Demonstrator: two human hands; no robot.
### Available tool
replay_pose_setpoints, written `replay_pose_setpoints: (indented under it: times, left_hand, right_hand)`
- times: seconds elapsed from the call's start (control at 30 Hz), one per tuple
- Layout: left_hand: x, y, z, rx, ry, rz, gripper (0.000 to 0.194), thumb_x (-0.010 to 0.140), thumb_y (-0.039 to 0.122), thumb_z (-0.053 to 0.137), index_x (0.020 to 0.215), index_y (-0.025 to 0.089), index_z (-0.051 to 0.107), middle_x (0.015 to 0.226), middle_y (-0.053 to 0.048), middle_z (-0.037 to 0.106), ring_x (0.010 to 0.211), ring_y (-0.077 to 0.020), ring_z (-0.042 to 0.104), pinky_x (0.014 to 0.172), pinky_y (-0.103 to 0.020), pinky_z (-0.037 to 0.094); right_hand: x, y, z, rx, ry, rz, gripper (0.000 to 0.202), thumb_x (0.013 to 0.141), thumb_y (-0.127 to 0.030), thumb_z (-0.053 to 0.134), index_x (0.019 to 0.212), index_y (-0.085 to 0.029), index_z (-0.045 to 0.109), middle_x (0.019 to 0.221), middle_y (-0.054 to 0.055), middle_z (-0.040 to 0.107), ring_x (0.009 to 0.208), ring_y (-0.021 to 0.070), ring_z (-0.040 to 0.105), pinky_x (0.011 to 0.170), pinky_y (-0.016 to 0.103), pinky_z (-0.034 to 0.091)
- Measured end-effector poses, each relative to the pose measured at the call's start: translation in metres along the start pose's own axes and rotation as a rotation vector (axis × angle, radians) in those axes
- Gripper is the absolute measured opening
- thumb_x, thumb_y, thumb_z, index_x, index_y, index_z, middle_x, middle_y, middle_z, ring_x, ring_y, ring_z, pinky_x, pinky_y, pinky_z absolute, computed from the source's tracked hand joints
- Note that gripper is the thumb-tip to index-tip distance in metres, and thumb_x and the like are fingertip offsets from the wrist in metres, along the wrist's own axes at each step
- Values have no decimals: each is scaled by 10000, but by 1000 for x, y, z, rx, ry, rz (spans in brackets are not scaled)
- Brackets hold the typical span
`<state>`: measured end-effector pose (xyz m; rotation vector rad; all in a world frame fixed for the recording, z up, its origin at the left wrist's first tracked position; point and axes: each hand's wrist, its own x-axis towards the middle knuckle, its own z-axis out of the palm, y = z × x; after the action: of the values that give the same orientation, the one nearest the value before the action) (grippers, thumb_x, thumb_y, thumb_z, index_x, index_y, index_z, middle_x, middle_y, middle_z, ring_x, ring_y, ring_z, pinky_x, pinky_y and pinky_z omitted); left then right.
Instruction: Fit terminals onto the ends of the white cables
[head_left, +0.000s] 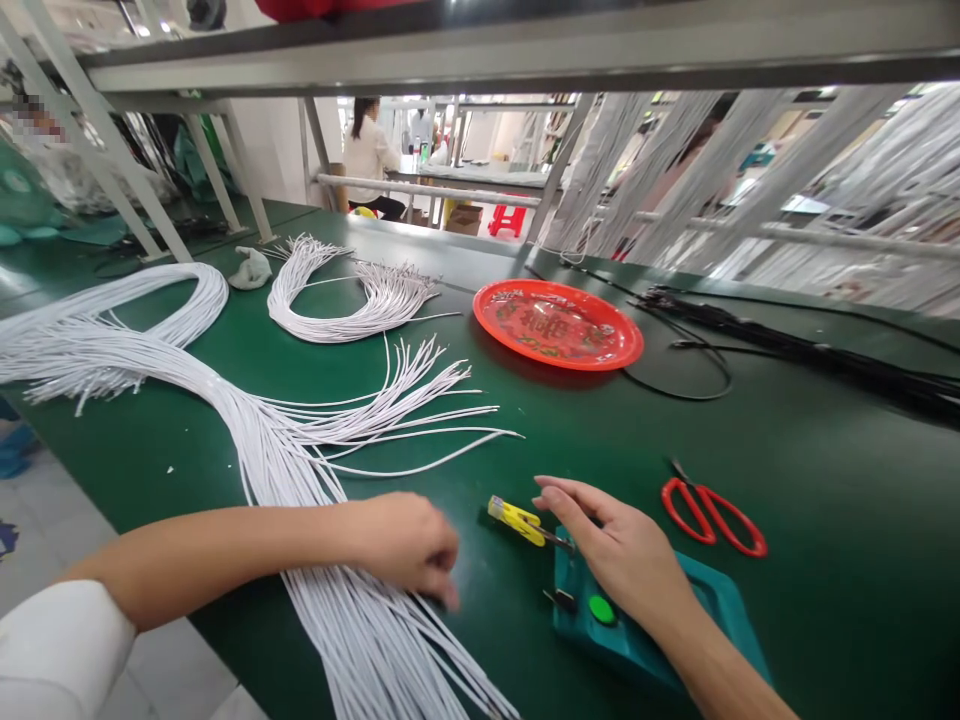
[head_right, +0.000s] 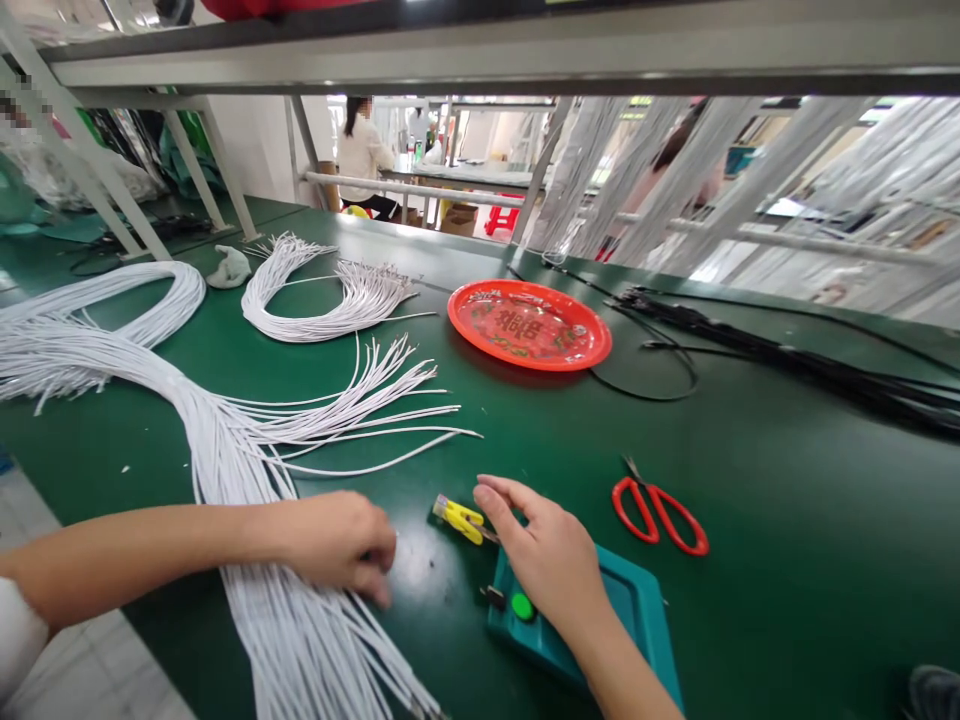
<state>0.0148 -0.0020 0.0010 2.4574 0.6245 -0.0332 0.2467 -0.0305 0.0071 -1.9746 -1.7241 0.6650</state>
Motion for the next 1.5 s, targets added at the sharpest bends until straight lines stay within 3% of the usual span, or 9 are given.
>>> replay_pose_setpoints:
  times: [0.07,0.2,0.37,0.5,0.8,1.0,1.27,1.37,1.5]
  left_hand:
    - [-11,7,10,-1,-110,39,194,720,391,602,691,208,660,632,-32,635,562,-154,562,515,-234,374]
    - [-15,5,17,-110,-88,5,182,753,351,583,712,195,669,647,-26,650,590,-134,567,521,-203,370]
    - [-4,12,-3,-410,-9,-102,149,760,291,571,813,182,657,717,6,650,620,-81,549,542,-136,378]
    - [13,29,-11,-600,20,-23,181,783,259,527,883,177,653,670,16,618,607,-68,528,573,-123,391]
    - [44,13,16,-885,426,-281,291,753,274,492,948,138,661,585,3,552,502,-84,445,472,-182,353]
    - [43,7,17,-935,567,-375,268,705,314,545,828,109,668,564,4,541,500,-84,437,481,-193,350]
    - [36,10,15,-736,543,-259,197,734,293,527,772,155,663,674,-8,606,622,-105,500,592,-210,377]
    - [35,12,9,-864,596,-191,168,733,263,530,750,143,646,660,-7,578,614,-96,481,598,-210,374]
    - [36,14,4,-1231,622,-127,228,694,334,599,698,106,606,602,0,523,572,-84,455,586,-217,375]
  right_hand:
    - [0,0,0,0,-3,5,497,758,-601,348,918,-256,668,907,27,699,860,229,632,677,321,494]
    - [2,3,1,18,-4,14,504,742,-615,364,909,-255,674,905,31,699,858,237,630,687,325,486]
    - [3,8,4,90,-3,39,486,739,-610,390,911,-251,670,897,26,699,871,229,621,697,307,476]
    - [3,8,5,150,20,54,484,744,-604,389,903,-242,667,848,30,702,862,225,618,693,303,473]
    - [2,3,0,207,87,-31,383,706,-509,504,887,-218,676,829,43,706,828,222,636,758,325,489]
    - [-8,-13,2,70,185,-397,223,755,-386,517,802,-244,683,825,32,694,757,183,639,703,297,517]
    - [-5,-23,5,-195,204,-810,131,774,-222,539,792,-237,668,814,23,660,798,156,598,721,277,496]
    - [-5,-26,4,-45,188,-737,90,752,-232,570,766,-231,659,798,20,658,783,148,599,726,263,490]
    - [-8,-32,19,396,136,-314,118,717,-322,605,697,-212,641,794,28,650,728,152,608,661,257,505]
